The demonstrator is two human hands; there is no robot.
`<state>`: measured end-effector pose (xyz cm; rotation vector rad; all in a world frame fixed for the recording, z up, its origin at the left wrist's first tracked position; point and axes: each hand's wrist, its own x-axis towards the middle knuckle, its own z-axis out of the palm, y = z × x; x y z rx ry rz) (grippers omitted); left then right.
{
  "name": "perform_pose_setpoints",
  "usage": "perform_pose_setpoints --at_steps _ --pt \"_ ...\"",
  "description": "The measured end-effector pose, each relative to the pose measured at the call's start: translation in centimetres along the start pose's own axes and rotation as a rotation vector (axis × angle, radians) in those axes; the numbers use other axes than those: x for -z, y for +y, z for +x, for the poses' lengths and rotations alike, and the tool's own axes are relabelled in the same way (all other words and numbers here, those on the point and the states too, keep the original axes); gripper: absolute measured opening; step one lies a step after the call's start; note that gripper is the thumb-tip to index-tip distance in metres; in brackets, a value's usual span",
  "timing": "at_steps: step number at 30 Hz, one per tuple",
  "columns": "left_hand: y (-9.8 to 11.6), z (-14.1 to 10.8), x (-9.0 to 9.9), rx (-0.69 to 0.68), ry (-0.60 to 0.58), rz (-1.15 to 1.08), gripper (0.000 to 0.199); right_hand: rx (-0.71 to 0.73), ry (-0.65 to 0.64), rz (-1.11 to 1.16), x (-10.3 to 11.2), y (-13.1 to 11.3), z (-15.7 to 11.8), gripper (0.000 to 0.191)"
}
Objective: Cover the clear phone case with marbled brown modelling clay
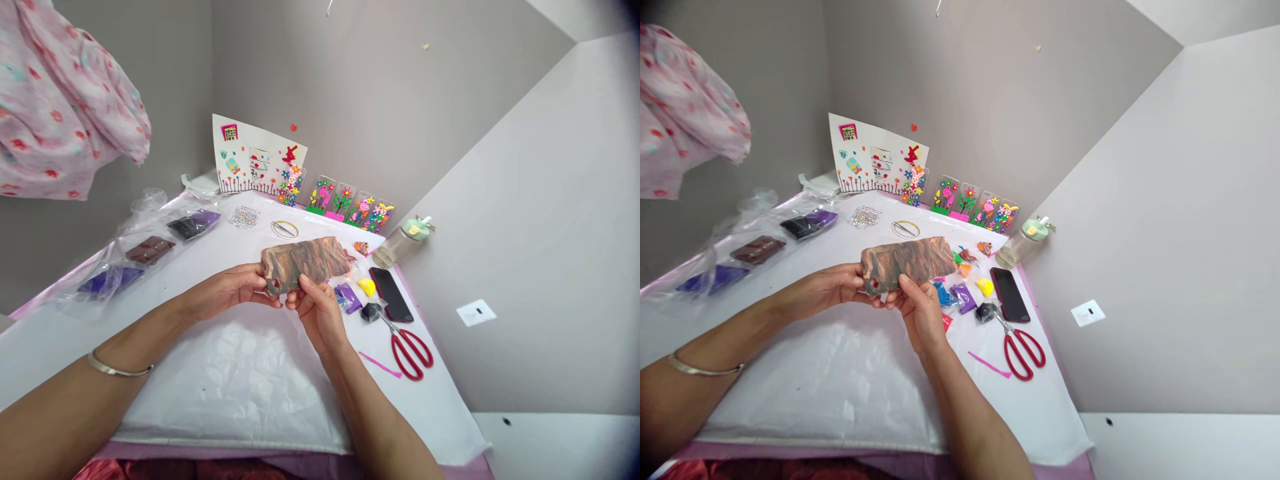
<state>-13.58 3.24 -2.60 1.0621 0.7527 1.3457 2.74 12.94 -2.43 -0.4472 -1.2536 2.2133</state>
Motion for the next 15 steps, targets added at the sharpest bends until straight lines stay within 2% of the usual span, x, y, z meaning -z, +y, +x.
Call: perform_pose_setpoints --at_steps 5,10,13,15 --pt "0.4 0.1 -0.3 0.01 0.017 0.012 0.029 0.036 -0.032 -0.014 -0.1 0.1 -0.1 0.03" --pt "0.0 0.1 0.0 -0.016 0.048 0.021 0.026 0.016 0.036 0.071 0.2 0.2 0.3 0.021" --pt "-0.4 0.3 -0.1 -0.03 0.108 0.115 0.021 0.01 0.084 0.124 0.3 0.2 0.6 0.016" --pt "-0.7 0.4 -0.5 -0.045 0.173 0.191 0.026 0.011 0.086 0.125 0.3 0.3 0.6 0.015"
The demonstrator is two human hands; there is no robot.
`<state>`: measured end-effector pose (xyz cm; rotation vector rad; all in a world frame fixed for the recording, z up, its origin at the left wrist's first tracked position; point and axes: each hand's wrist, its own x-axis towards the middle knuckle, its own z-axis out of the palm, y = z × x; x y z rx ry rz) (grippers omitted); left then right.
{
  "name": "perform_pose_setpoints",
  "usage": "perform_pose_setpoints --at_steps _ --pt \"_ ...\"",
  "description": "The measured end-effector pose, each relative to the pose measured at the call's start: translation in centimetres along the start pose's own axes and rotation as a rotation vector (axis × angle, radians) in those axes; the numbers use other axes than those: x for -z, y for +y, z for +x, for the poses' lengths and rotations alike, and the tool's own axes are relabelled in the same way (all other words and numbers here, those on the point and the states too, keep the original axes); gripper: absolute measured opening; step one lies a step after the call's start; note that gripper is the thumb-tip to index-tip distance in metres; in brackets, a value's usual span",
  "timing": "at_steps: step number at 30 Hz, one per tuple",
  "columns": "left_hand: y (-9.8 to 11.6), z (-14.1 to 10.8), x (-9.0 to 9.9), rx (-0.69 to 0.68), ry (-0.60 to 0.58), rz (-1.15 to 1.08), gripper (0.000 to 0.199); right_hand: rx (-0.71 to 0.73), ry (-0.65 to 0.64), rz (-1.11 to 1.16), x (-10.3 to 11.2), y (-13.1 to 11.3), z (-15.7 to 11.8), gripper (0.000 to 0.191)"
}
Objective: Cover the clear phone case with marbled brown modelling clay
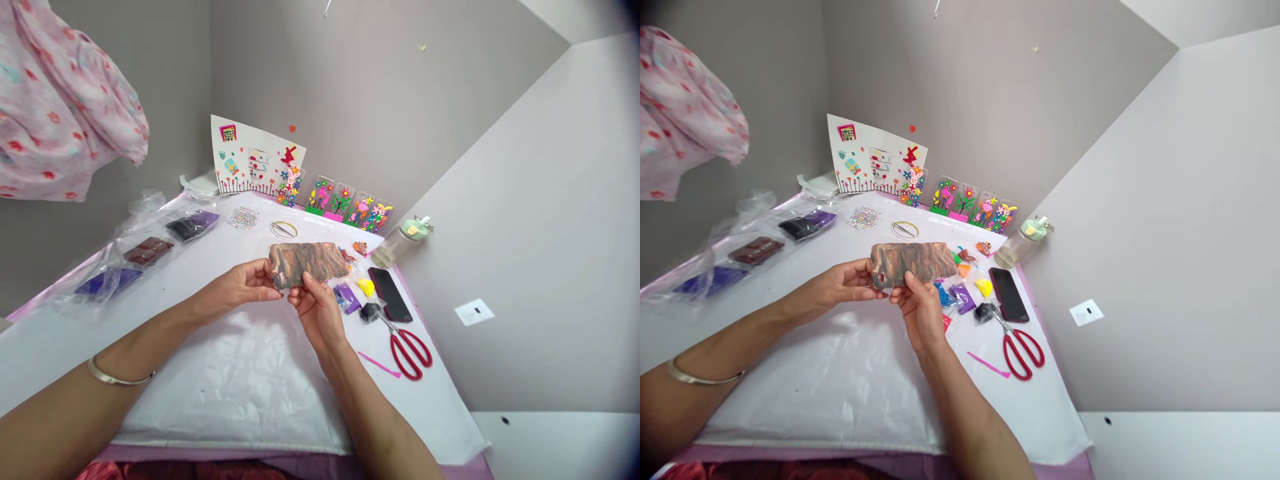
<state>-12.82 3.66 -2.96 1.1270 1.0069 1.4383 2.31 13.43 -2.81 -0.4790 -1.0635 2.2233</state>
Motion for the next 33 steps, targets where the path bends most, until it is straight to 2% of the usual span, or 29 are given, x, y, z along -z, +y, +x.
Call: perform_pose_setpoints --at_steps 4,13,20,33 --pt "-0.1 0.0 -0.6 -0.002 0.097 0.09 0.026 0.002 -0.019 -0.03 -0.2 0.0 -0.1 0.018" --pt "0.7 -0.1 0.4 -0.014 0.024 0.154 0.014 -0.011 -0.037 -0.061 -0.2 -0.2 -0.3 0.021" --pt "0.9 -0.1 1.3 0.023 0.018 0.21 0.015 -0.001 -0.048 -0.082 -0.1 -0.1 -0.2 0.02" --pt "1.1 -0.2 1.6 0.066 0.043 0.241 0.021 0.032 -0.06 -0.122 -0.2 -0.1 -0.5 0.028"
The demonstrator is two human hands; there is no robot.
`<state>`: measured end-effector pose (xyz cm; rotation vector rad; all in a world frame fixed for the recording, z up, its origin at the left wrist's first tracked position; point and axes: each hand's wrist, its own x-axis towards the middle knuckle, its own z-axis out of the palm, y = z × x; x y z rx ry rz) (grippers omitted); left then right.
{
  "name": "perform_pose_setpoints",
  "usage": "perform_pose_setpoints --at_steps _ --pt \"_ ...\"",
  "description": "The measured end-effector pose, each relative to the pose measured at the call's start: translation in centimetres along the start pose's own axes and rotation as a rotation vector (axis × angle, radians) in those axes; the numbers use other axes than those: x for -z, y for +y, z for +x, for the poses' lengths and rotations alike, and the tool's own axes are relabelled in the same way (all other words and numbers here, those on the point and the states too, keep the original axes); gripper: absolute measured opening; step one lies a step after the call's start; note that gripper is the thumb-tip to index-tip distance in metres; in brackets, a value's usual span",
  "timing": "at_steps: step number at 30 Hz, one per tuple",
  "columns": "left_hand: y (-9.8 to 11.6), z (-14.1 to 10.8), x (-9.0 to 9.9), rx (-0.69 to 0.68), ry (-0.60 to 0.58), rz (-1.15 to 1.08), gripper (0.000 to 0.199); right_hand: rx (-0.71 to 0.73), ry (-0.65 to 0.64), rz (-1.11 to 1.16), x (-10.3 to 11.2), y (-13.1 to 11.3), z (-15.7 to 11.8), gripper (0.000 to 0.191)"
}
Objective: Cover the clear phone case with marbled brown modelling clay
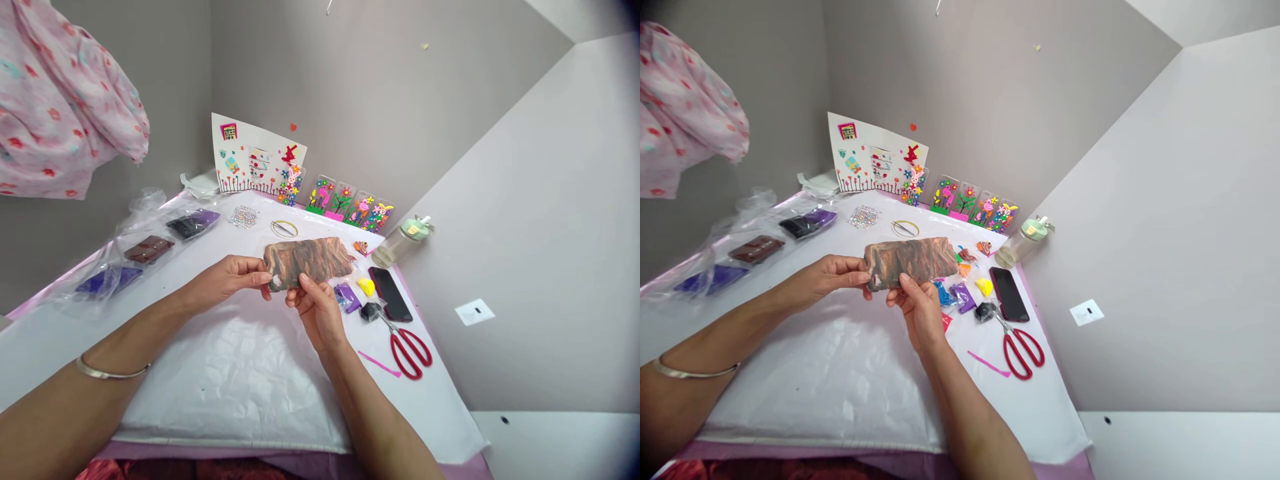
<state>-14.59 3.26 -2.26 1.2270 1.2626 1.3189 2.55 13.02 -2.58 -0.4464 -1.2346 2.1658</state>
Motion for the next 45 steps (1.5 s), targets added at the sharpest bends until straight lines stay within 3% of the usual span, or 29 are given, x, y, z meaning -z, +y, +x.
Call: perform_pose_setpoints --at_steps 9,16,26,34,45 --pt "-0.9 0.3 -0.3 -0.029 0.089 -0.2 0.042 0.02 0.044 0.03 -0.2 0.2 0.0 0.022" --pt "-1.2 0.4 -0.4 0.023 0.053 -0.227 0.024 0.025 0.055 0.038 -0.2 0.1 0.2 0.022" --pt "-0.8 0.3 -0.4 0.036 0.038 -0.196 0.015 0.028 0.058 0.02 -0.1 0.1 0.2 0.017" --pt "-0.5 0.1 -0.6 0.047 -0.013 -0.259 0.029 0.039 0.06 0.021 -0.3 0.0 0.0 0.016" --pt "-0.6 0.1 -1.2 0.054 0.007 -0.321 0.016 0.025 0.073 -0.015 -0.4 0.1 0.1 0.016"
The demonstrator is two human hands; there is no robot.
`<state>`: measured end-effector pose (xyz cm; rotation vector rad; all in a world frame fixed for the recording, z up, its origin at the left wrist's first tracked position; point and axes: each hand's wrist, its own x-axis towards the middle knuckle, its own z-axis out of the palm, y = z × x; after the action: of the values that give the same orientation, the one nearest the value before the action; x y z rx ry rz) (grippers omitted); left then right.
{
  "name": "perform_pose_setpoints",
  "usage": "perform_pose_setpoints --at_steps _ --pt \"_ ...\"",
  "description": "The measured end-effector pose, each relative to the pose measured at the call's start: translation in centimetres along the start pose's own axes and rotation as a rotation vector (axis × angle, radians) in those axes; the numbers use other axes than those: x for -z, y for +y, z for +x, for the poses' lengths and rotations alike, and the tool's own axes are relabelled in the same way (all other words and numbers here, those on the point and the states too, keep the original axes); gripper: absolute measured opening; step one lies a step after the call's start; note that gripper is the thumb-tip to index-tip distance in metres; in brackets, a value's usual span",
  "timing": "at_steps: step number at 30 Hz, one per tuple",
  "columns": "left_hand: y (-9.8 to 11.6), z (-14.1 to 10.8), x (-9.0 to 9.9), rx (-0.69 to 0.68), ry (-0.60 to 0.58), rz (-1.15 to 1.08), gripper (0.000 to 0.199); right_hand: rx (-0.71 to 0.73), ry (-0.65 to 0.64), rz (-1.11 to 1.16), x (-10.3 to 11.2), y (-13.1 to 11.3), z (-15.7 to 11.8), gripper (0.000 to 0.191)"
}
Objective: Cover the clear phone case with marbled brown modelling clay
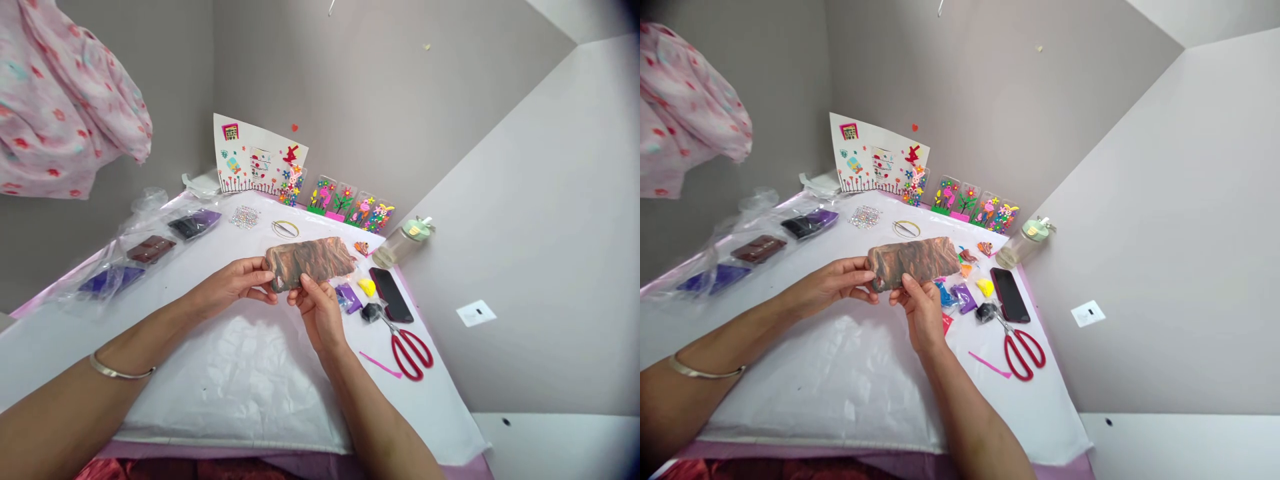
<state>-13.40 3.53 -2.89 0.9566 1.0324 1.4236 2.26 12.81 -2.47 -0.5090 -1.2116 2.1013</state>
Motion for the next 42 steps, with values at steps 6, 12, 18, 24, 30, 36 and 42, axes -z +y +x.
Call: perform_pose_setpoints --at_steps 6,12,18,24,30,36,42 --pt "0.63 -0.34 0.37 -0.002 -0.089 -0.004 0.013 0.016 0.002 0.012 -0.1 -0.2 -0.07 0.016" --pt "0.25 -0.13 0.36 -0.027 -0.04 0.081 0.019 0.012 0.003 0.011 -0.16 -0.29 -0.11 0.016" --pt "0.23 -0.13 0.26 -0.006 0.018 0.117 0.017 0.0 0.004 0.0 -0.03 -0.07 -0.1 0.019" --pt "0.57 -0.12 0.17 -0.01 0.01 0.084 0.017 0.005 0.02 -0.001 -0.11 -0.06 -0.11 0.018" --pt "0.26 0.01 0.2 -0.017 0.005 0.12 0.019 0.037 0.019 -0.014 0.0 0.06 0.0 0.017" --pt "0.01 0.06 0.09 -0.039 0.037 0.126 0.016 0.103 0.009 -0.122 0.18 0.51 -0.08 0.019" --pt "0.04 0.08 0.21 -0.029 -0.001 0.095 0.02 0.134 0.021 -0.183 0.31 0.67 -0.2 0.02"
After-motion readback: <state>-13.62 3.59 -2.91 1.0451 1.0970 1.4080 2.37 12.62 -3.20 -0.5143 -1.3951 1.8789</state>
